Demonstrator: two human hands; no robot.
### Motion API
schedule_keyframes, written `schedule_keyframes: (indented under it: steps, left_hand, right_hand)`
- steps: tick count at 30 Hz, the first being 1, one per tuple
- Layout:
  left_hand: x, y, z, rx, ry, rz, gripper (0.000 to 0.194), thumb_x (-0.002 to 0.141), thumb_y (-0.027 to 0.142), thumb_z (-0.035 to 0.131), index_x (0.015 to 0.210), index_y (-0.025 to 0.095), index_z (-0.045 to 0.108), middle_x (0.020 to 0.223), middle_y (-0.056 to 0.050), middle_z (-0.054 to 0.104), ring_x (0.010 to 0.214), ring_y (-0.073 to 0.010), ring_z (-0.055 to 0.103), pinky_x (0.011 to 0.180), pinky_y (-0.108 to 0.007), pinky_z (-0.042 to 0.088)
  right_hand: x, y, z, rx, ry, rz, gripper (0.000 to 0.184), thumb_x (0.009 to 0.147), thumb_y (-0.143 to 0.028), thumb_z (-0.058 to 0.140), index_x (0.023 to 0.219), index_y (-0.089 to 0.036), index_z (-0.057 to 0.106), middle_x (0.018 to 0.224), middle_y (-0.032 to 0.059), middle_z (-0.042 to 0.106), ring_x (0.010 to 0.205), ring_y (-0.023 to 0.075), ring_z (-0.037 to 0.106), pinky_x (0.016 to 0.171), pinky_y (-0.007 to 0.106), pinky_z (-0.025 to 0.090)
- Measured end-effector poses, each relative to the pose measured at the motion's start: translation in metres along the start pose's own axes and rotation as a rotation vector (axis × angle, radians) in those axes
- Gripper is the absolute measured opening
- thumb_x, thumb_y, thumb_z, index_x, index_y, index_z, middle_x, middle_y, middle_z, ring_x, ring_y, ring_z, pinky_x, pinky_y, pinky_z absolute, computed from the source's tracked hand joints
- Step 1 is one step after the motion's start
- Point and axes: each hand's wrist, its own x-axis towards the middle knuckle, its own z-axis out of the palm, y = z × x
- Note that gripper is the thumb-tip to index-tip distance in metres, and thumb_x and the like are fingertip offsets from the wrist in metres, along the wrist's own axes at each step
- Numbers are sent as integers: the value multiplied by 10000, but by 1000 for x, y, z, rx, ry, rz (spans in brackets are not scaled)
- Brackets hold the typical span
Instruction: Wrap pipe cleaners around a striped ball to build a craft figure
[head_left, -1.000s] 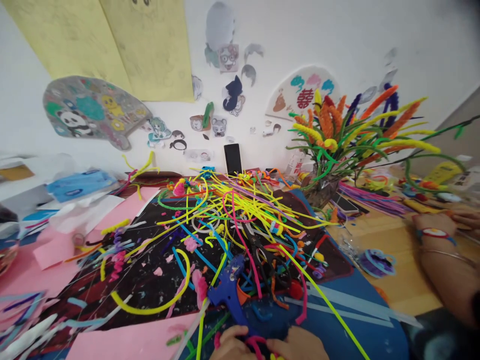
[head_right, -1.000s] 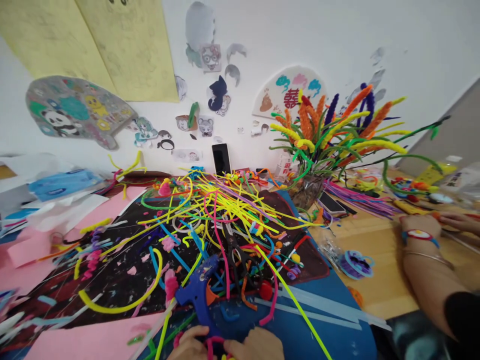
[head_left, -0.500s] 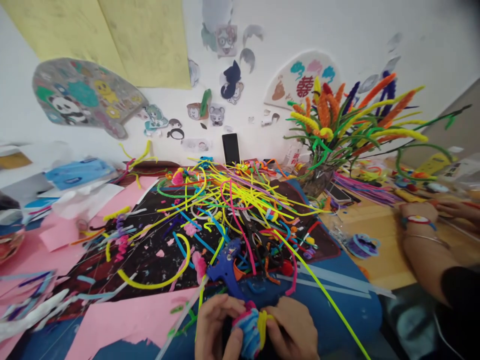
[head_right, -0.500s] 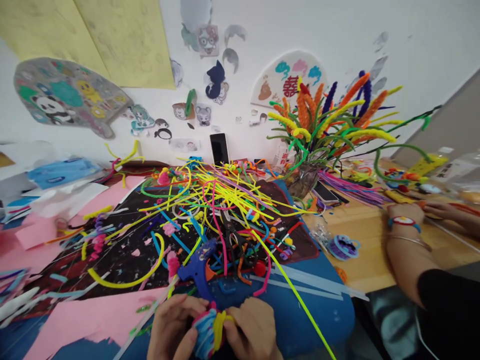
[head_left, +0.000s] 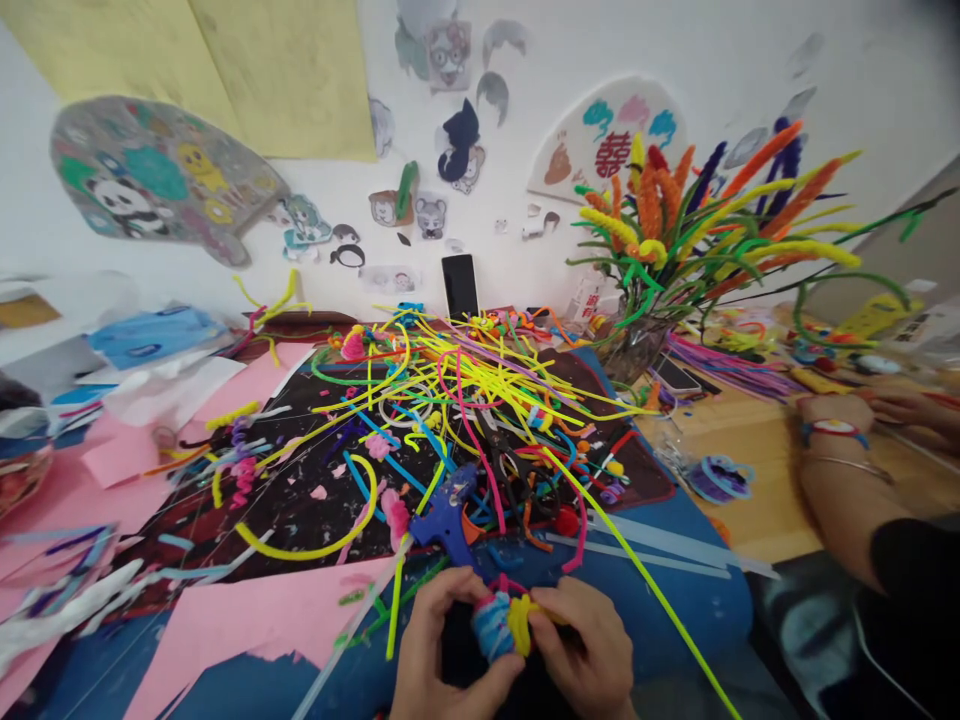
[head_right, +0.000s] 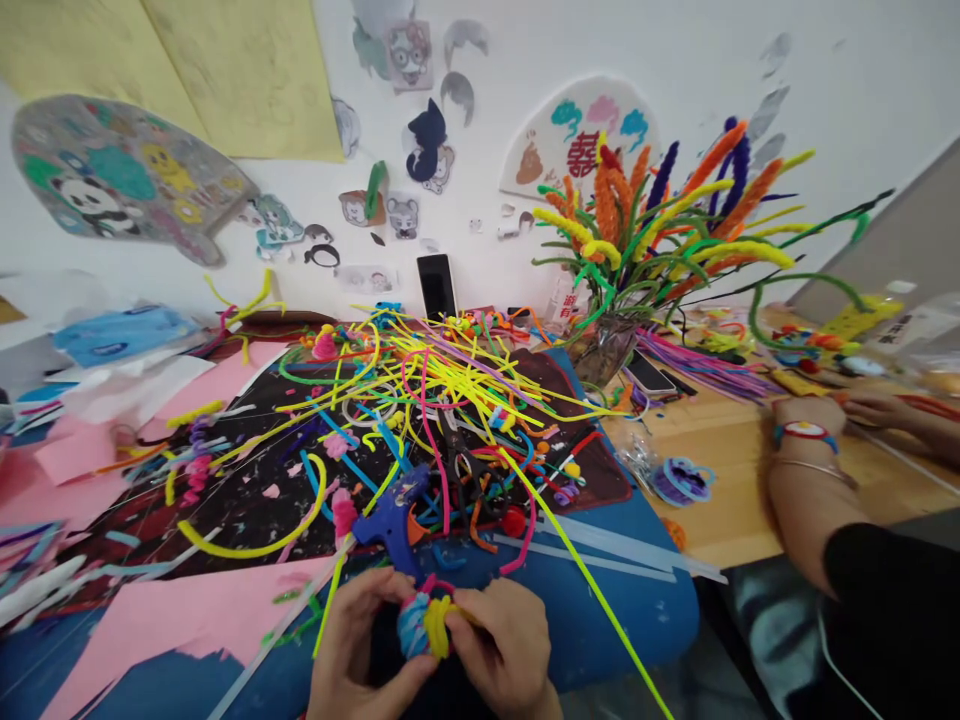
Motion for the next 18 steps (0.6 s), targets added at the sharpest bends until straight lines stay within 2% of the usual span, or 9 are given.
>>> schedule_keyframes:
  steps: [3,6,9,12,18]
  left_hand:
    - [-6,4,6,-13,64,-110,551,817,322,774,1300,220,528,905,-6,679,866,-167,655,875,-277,505]
    - [-6,7,6,-54,80,-218,580,819,353,774,1315,221,502,921,-7,696,904,-170,664,907,-276,486]
    - [-3,12,3,-143,81,-313,627,811,358,792,1331,238,463,912,4,713,882,-146,667,871,-231,485]
    - [1,14,-1,-226,66,-363,644,798,337,813,1325,249,453,920,4,727,855,-127,670,841,-203,495]
    - [2,8,-6,-262,17,-350,640,833,257,785,1359,246,422,976,-38,721,890,-170,687,825,-254,523]
  right_hand:
    - [1,-3,0,48,8,40,95,957,-207,576,889,-219,641,602,-23,706,459,124,634,474,230,509]
    - [2,-7,1,77,-11,36,120,976,-214,560,885,-213,638,617,-18,710,497,125,660,524,232,530]
    - [3,-7,0,135,-84,15,134,992,-184,528,924,-200,643,638,-5,709,526,125,662,534,234,513]
    - [2,-2,-3,185,-143,-13,155,977,-125,521,989,-177,667,681,12,712,581,124,669,576,238,520]
    - [3,2,-10,148,-249,-132,232,968,-89,512,1088,-148,702,775,50,725,645,137,656,562,242,510]
